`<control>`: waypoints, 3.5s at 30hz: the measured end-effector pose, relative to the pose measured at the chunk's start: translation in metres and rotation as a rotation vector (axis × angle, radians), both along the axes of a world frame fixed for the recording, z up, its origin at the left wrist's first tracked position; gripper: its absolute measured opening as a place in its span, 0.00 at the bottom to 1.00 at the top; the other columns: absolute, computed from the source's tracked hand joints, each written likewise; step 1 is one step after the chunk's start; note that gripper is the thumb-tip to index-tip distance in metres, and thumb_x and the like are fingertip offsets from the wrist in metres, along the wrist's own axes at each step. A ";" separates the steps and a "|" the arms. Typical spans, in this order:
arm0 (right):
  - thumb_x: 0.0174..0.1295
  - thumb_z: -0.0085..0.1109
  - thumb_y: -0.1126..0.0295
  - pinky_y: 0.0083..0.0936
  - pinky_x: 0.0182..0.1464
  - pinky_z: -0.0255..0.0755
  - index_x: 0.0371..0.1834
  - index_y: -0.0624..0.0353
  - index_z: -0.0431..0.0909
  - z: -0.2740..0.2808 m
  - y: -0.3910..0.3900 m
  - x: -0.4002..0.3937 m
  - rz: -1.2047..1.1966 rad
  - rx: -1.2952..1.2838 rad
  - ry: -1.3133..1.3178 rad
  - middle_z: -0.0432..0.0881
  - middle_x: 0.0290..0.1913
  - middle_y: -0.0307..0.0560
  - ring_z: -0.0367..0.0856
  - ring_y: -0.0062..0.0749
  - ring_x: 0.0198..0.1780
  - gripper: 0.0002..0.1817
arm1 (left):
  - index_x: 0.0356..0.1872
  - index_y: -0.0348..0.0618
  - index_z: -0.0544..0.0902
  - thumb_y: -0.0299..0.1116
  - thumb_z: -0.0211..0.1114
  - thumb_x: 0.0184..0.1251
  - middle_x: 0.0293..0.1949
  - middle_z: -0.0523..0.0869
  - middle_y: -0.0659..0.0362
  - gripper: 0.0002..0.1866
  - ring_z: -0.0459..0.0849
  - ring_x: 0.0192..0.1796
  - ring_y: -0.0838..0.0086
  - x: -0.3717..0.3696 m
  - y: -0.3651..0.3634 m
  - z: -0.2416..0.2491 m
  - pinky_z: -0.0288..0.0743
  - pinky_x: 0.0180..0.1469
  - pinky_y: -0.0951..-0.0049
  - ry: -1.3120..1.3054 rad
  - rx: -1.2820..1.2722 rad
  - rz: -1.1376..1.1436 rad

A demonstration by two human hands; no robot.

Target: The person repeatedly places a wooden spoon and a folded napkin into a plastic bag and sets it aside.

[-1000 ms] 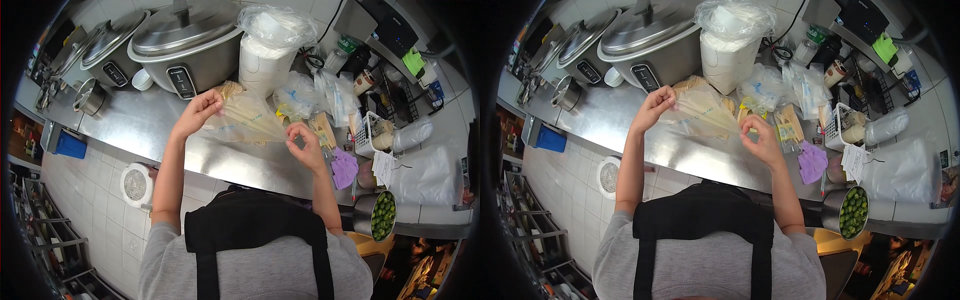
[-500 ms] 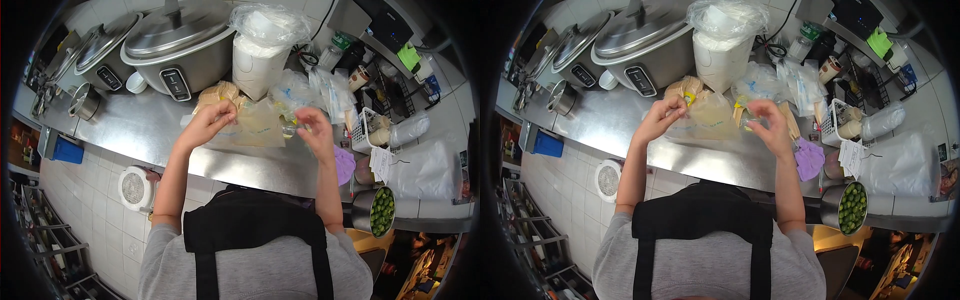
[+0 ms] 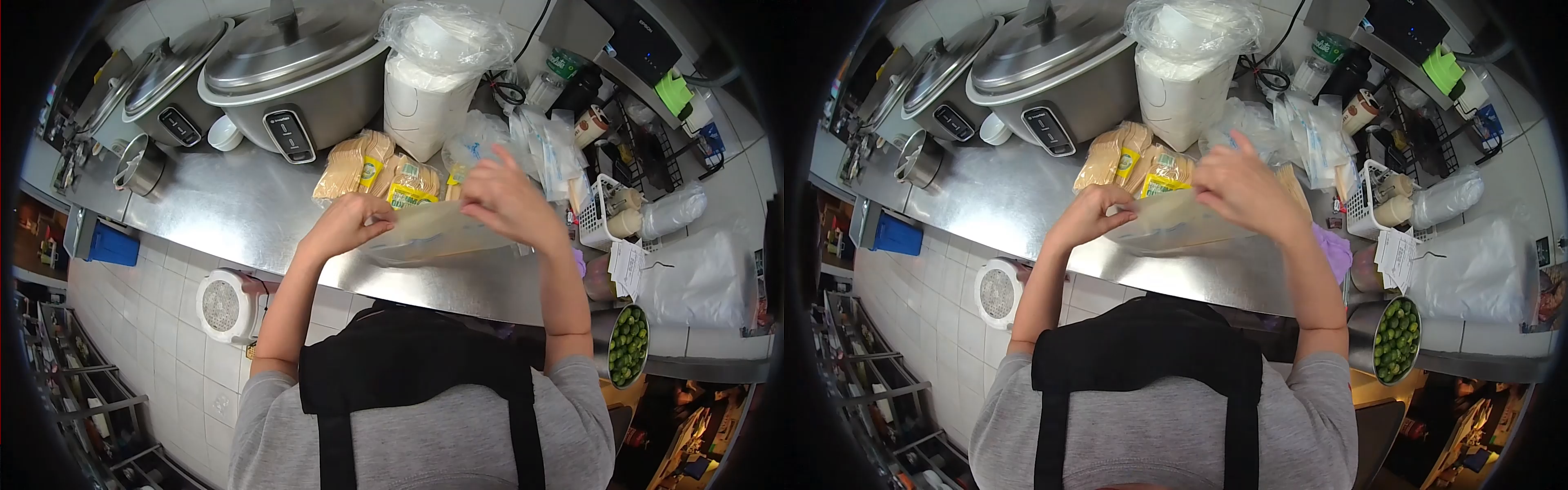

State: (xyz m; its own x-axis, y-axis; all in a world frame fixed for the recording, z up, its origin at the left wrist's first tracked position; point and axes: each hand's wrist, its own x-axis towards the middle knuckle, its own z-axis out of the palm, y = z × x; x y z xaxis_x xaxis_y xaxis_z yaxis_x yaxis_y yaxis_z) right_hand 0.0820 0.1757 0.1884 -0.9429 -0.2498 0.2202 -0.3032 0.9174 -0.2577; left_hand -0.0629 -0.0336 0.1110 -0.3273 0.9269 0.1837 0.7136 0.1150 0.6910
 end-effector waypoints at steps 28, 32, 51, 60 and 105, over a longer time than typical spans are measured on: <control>0.59 0.51 0.75 0.16 0.22 0.65 0.27 0.63 0.68 -0.215 0.034 0.122 -0.960 -1.137 -0.049 0.74 0.15 0.41 0.73 0.18 0.18 0.05 | 0.29 0.40 0.76 0.33 0.58 0.60 0.17 0.81 0.56 0.07 0.81 0.21 0.67 0.075 -0.006 -0.120 0.71 0.25 0.71 -0.422 -0.228 0.405; 0.58 0.52 0.69 0.24 0.20 0.62 0.28 0.61 0.69 -0.212 0.032 0.113 -1.099 -0.779 -0.041 0.73 0.12 0.42 0.73 0.24 0.15 0.07 | 0.31 0.40 0.75 0.33 0.58 0.60 0.14 0.79 0.57 0.07 0.80 0.19 0.64 0.076 -0.007 -0.119 0.71 0.24 0.68 -0.316 -0.225 0.408; 0.59 0.55 0.69 0.16 0.13 0.54 0.29 0.61 0.70 -0.205 0.041 0.103 -1.036 -0.914 0.148 0.69 0.14 0.35 0.64 0.14 0.12 0.08 | 0.60 0.33 0.63 0.28 0.49 0.58 0.62 0.63 0.49 0.26 0.60 0.65 0.57 0.103 0.048 -0.137 0.58 0.60 0.51 0.714 -0.163 -0.121; 0.60 0.55 0.66 0.11 0.26 0.59 0.37 0.61 0.74 -0.103 0.049 0.105 -0.727 -1.222 0.223 0.71 0.18 0.33 0.68 0.14 0.23 0.10 | 0.53 0.36 0.72 0.35 0.53 0.65 0.46 0.78 0.51 0.18 0.75 0.50 0.69 0.036 0.019 -0.079 0.63 0.55 0.77 -0.680 -0.605 -0.557; 0.53 0.57 0.78 0.15 0.42 0.67 0.34 0.65 0.76 -0.043 -0.016 0.009 -0.323 -1.335 0.084 0.79 0.34 0.38 0.75 0.18 0.37 0.06 | 0.48 0.37 0.75 0.40 0.58 0.63 0.43 0.80 0.60 0.19 0.77 0.45 0.79 0.056 0.037 -0.070 0.69 0.49 0.78 -1.254 0.057 -0.188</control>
State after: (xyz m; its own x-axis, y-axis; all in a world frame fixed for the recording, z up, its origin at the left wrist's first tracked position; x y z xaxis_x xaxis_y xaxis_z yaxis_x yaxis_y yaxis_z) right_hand 0.0905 0.1598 0.1455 -0.8902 0.4201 0.1763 -0.1840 0.0227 -0.9827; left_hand -0.0070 0.0030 0.0407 -0.1698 0.9788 -0.1149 -0.4293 0.0315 0.9026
